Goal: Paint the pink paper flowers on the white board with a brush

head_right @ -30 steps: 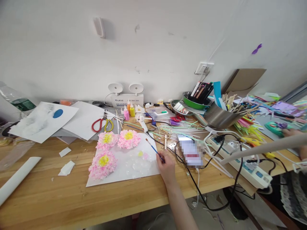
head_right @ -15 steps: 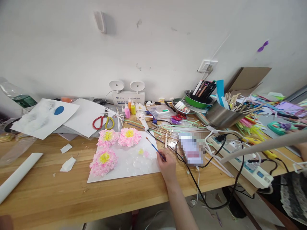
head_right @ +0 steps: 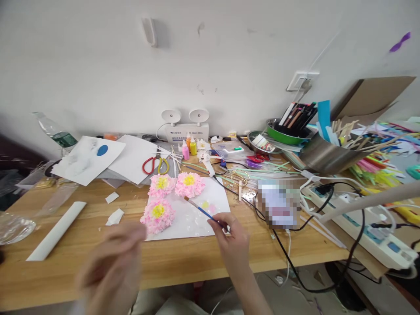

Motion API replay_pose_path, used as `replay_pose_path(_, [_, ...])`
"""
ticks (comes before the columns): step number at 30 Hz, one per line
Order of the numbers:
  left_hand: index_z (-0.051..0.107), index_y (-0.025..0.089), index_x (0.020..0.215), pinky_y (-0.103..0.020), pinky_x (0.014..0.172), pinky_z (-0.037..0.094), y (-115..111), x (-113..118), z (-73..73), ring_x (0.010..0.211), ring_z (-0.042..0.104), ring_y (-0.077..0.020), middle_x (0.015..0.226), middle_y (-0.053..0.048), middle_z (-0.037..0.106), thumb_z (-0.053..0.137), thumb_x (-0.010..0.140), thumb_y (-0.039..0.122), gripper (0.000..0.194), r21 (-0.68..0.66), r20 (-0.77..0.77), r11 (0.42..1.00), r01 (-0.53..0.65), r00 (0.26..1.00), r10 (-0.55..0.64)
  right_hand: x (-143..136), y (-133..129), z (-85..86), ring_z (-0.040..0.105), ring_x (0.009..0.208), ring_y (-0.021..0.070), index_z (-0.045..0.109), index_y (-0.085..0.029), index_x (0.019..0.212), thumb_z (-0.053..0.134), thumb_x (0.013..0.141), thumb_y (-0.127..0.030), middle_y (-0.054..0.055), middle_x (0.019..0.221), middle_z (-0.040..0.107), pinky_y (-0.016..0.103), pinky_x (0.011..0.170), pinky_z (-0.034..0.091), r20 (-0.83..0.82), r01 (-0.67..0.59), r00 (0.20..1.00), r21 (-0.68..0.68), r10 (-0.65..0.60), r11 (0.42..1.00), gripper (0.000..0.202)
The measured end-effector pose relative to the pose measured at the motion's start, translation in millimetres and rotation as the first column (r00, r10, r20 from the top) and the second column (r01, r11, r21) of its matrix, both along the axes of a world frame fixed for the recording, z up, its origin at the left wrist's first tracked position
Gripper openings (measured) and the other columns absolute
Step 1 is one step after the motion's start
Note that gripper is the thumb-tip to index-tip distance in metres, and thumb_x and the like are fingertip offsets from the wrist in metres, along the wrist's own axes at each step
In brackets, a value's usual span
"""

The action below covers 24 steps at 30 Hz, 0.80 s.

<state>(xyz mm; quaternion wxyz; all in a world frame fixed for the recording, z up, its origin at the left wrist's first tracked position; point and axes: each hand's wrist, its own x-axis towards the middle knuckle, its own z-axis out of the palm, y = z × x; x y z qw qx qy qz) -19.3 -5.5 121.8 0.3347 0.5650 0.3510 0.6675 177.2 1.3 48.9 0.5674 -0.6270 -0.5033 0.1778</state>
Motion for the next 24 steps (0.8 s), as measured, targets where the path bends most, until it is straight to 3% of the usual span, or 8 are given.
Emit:
replay_pose_path(2, [0.063, 0.022, 0.091, -0.027, 0.073, 0.048, 10, 17, -7.7, 0.083, 0.057, -0.0151, 0.088, -0.005, 0.061, 0.060, 0.080, 0.025, 0.012, -0.149, -0.009, 0.986, 0.073, 0.997, -0.076, -17, -10, 11.4, 0.055, 0.056, 0.0134, 0.063, -0.019, 0.071, 0.065, 0.073, -0.042, 0.002, 0.061, 0.060, 0.024, 0.051, 0.045, -0.234, -0.100, 0.970, -0.120, 0.070, 0.988, 0.023])
replay_pose_path(4, [0.063, 0.020, 0.094, -0.026, 0.071, 0.048, 15, 32, -13.8, 0.080, 0.058, -0.0147, 0.089, -0.005, 0.062, 0.058, 0.081, 0.030, 0.017, -0.345, 0.014, 0.922, 0.176, 0.983, -0.182, -30, -18, 19.6, 0.050, 0.051, 0.0115, 0.062, -0.018, 0.068, 0.066, 0.071, -0.045, 0.001, 0.057, 0.056, 0.021, 0.046, 0.041, -0.418, -0.213, 0.900, -0.178, 0.122, 0.961, 0.027])
replay_pose_path(6, [0.064, 0.018, 0.087, -0.026, 0.070, 0.049, 15, 41, -17.7, 0.078, 0.059, -0.0151, 0.084, -0.005, 0.064, 0.058, 0.081, 0.035, 0.018, -0.444, 0.036, 0.856, 0.263, 0.960, -0.276, -38, -24, 24.9, 0.045, 0.048, 0.0090, 0.061, -0.017, 0.065, 0.066, 0.071, -0.045, -0.001, 0.055, 0.053, 0.020, 0.043, 0.037, -0.527, -0.301, 0.835, -0.193, 0.160, 0.934, 0.029])
replay_pose_path(15, [0.064, 0.016, 0.073, -0.027, 0.065, 0.047, 12, 44, -21.5, 0.067, 0.057, -0.0144, 0.069, -0.003, 0.063, 0.063, 0.075, 0.042, 0.026, -0.568, 0.064, 0.765, 0.304, 0.943, -0.327, -40, -36, 36.3, 0.040, 0.034, 0.0042, 0.062, -0.017, 0.070, 0.068, 0.070, -0.047, -0.001, 0.056, 0.057, 0.016, 0.032, 0.028, -0.745, -0.472, 0.639, -0.182, 0.192, 0.863, 0.030])
replay_pose_path(19, [0.066, 0.016, 0.074, -0.027, 0.064, 0.048, 13, 44, -19.2, 0.066, 0.058, -0.0151, 0.070, -0.005, 0.064, 0.064, 0.073, 0.047, 0.032, -0.593, 0.111, 0.743, 0.311, 0.945, -0.308, -41, -44, 33.5, 0.050, 0.038, 0.0085, 0.066, -0.019, 0.087, 0.068, 0.071, -0.043, 0.002, 0.060, 0.062, 0.017, 0.032, 0.034, -0.741, -0.458, 0.640, -0.153, 0.205, 0.876, 0.029])
replay_pose_path(24, [0.067, 0.016, 0.074, -0.028, 0.065, 0.048, 15, 42, -17.3, 0.068, 0.058, -0.0156, 0.072, -0.005, 0.065, 0.067, 0.069, 0.047, 0.031, -0.595, 0.125, 0.733, 0.331, 0.938, -0.322, -37, -51, 27.1, 0.054, 0.040, 0.0114, 0.067, -0.018, 0.087, 0.068, 0.071, -0.042, 0.005, 0.062, 0.066, 0.021, 0.033, 0.041, -0.674, -0.423, 0.712, -0.187, 0.198, 0.887, 0.029])
